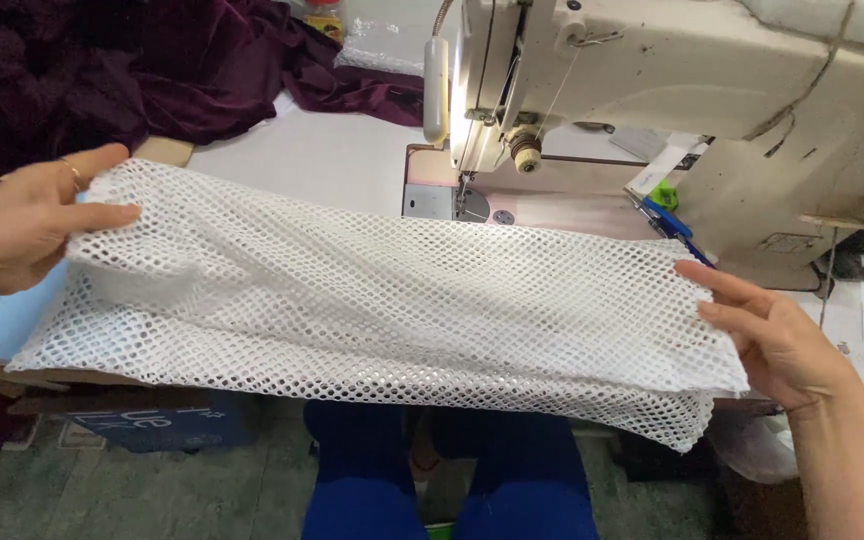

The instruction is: Sewing and finishing a white mesh bag using an industrial sewing machine and thread snips

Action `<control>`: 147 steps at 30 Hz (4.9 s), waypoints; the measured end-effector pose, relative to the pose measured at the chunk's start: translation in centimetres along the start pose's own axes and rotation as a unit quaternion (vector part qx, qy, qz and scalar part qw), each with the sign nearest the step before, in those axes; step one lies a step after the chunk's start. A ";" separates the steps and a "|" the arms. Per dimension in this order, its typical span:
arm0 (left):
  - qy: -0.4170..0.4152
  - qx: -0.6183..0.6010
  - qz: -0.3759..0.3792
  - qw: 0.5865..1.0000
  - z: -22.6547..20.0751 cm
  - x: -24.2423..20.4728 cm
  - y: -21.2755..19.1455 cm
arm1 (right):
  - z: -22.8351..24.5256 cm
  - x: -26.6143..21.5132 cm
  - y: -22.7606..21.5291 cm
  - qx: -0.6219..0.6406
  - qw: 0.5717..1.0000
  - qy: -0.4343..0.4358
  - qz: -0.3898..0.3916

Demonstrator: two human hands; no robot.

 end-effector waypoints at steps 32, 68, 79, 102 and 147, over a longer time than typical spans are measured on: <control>0.106 0.032 -0.051 0.993 5.2 2.8 -5.0 | 7.0 -2.9 1.9 -0.160 0.950 -0.226 -0.141; -0.027 0.198 0.021 0.980 2.0 -3.4 1.3 | 1.8 -4.3 3.1 -0.177 0.978 -0.027 -0.102; 0.094 0.494 -0.177 0.846 2.5 -2.2 -1.0 | 2.2 -3.9 2.1 -0.454 0.862 -0.206 -0.090; 0.201 0.456 0.046 0.866 -3.5 -3.2 13.6 | 0.6 -4.0 8.5 -0.522 0.821 -0.213 0.094; 0.133 0.216 -0.095 0.963 5.6 1.0 -1.9 | 4.3 -0.8 0.7 -0.171 0.976 -0.133 -0.011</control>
Point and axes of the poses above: each hand's wrist, its own x-axis towards the middle knuckle, its own y-axis out of the palm, z = x × y, the point moved 7 cm from there along x, towards the middle knuckle, and after that the axes turned 13 degrees about x, right-handed, at the moved point
